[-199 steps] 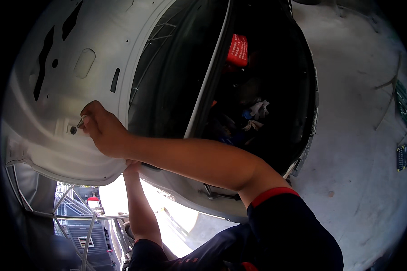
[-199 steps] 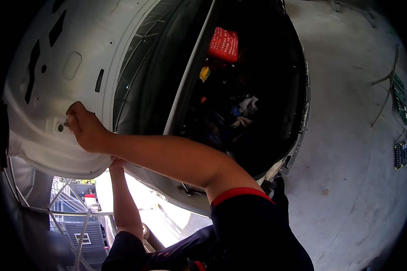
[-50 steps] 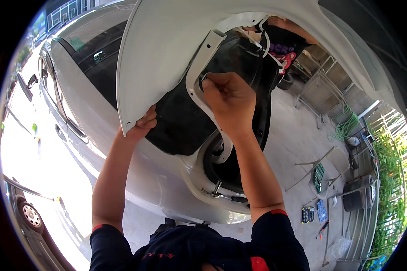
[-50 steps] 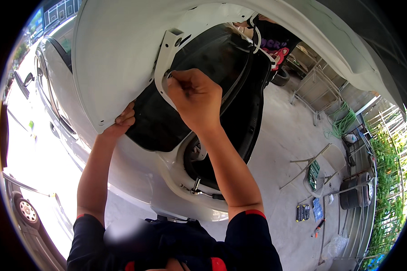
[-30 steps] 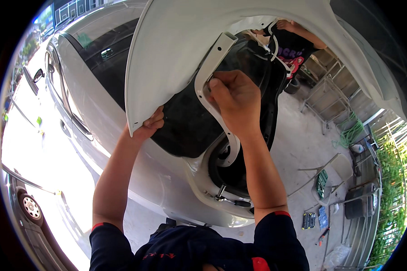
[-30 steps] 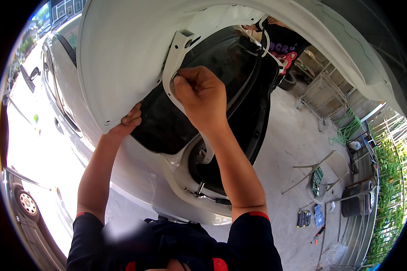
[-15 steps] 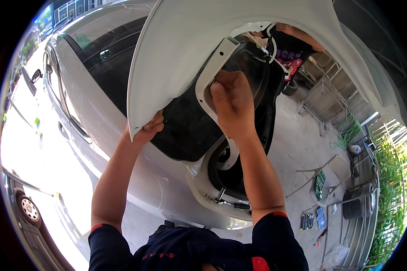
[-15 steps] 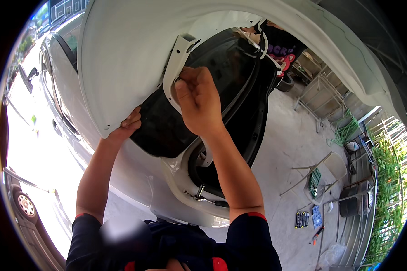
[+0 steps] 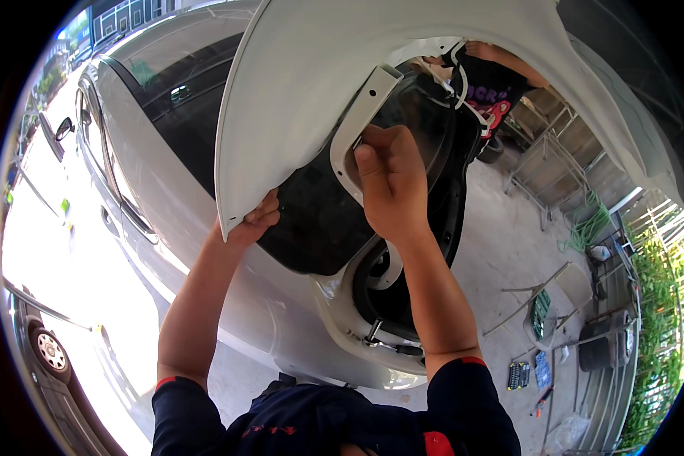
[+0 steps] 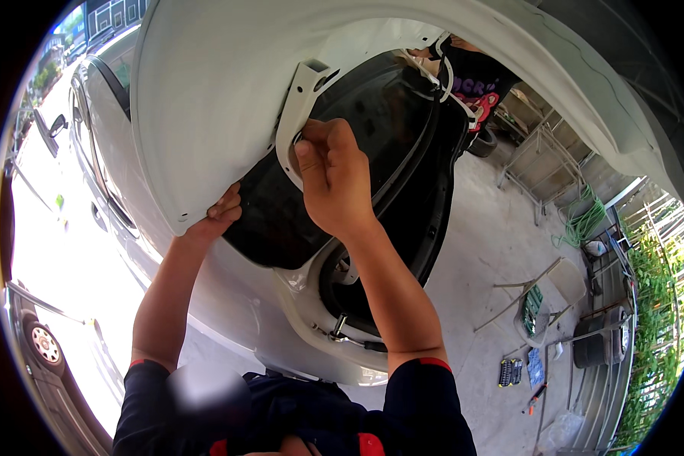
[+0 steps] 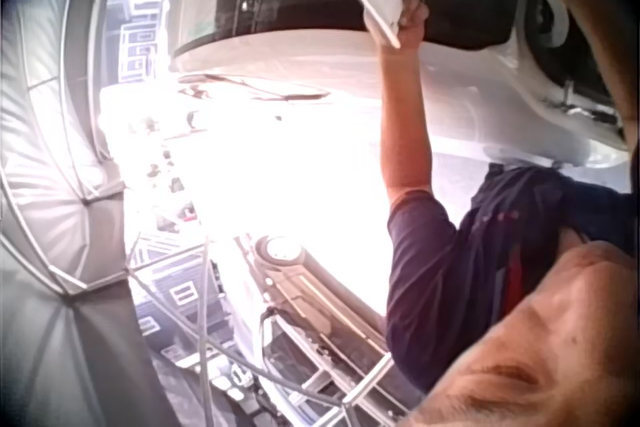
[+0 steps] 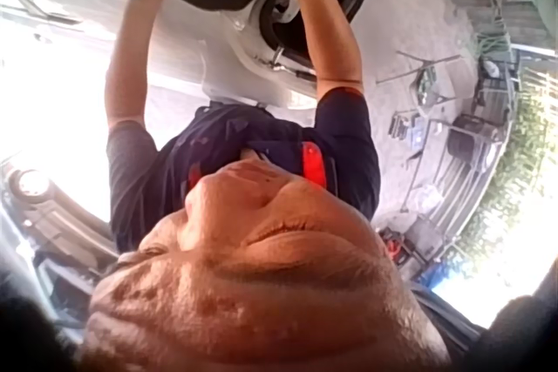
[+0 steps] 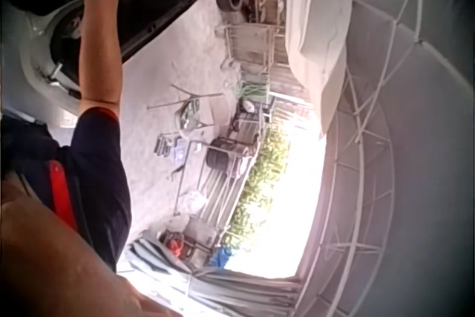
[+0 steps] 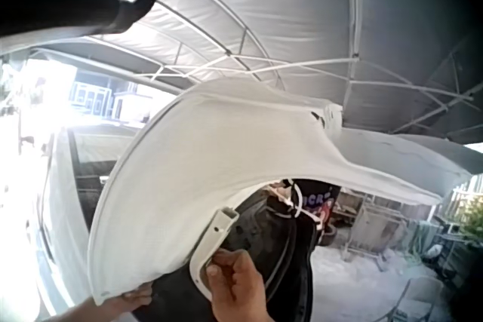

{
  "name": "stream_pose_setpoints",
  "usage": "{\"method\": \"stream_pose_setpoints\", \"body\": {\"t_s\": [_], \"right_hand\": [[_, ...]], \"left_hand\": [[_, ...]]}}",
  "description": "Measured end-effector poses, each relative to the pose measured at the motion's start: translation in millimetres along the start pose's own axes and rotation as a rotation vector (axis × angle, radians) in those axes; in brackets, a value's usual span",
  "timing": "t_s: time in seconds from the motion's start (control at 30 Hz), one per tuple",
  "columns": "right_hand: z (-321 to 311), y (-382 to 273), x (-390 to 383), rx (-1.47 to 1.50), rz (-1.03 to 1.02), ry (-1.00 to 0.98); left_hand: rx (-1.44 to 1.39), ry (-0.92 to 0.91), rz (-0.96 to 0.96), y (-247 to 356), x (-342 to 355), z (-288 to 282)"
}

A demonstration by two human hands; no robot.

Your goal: The person detaches a component from a white car using a wrench, picks up a tool from a case, lifts a trunk lid, and screws it onto the vehicle using a ratchet wrench.

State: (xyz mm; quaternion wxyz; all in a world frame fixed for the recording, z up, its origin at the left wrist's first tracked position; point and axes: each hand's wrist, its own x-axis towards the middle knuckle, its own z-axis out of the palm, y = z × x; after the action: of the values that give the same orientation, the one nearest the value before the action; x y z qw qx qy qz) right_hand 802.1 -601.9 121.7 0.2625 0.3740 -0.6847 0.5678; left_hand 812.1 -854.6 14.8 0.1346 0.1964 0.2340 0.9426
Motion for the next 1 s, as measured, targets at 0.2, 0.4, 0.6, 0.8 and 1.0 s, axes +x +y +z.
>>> {"method": "stream_pose_setpoints", "body": {"t_s": [0.2, 0.4, 0.6, 0.8, 1.0], "right_hand": [[1, -2, -2, -0.051, 0.017, -0.003], [-3, -8, -2, -0.058, 0.059, -0.025], [1, -3, 1, 0.029, 0.070, -0.028], [-1, -1, 0, 0.007, 0.027, 0.001], [4, 2, -1, -0.158, -0.049, 0.036]], "left_hand": [[0.012, -0.013, 0.002, 2, 0, 0], [0.043, -0.019, 0.018, 2, 2, 4], [0.012, -0.014, 0.018, 4, 1, 1], [0.011, -0.025, 0.005, 0, 3, 7], [0.019, 0.004, 0.016, -2, -2, 8]]}}
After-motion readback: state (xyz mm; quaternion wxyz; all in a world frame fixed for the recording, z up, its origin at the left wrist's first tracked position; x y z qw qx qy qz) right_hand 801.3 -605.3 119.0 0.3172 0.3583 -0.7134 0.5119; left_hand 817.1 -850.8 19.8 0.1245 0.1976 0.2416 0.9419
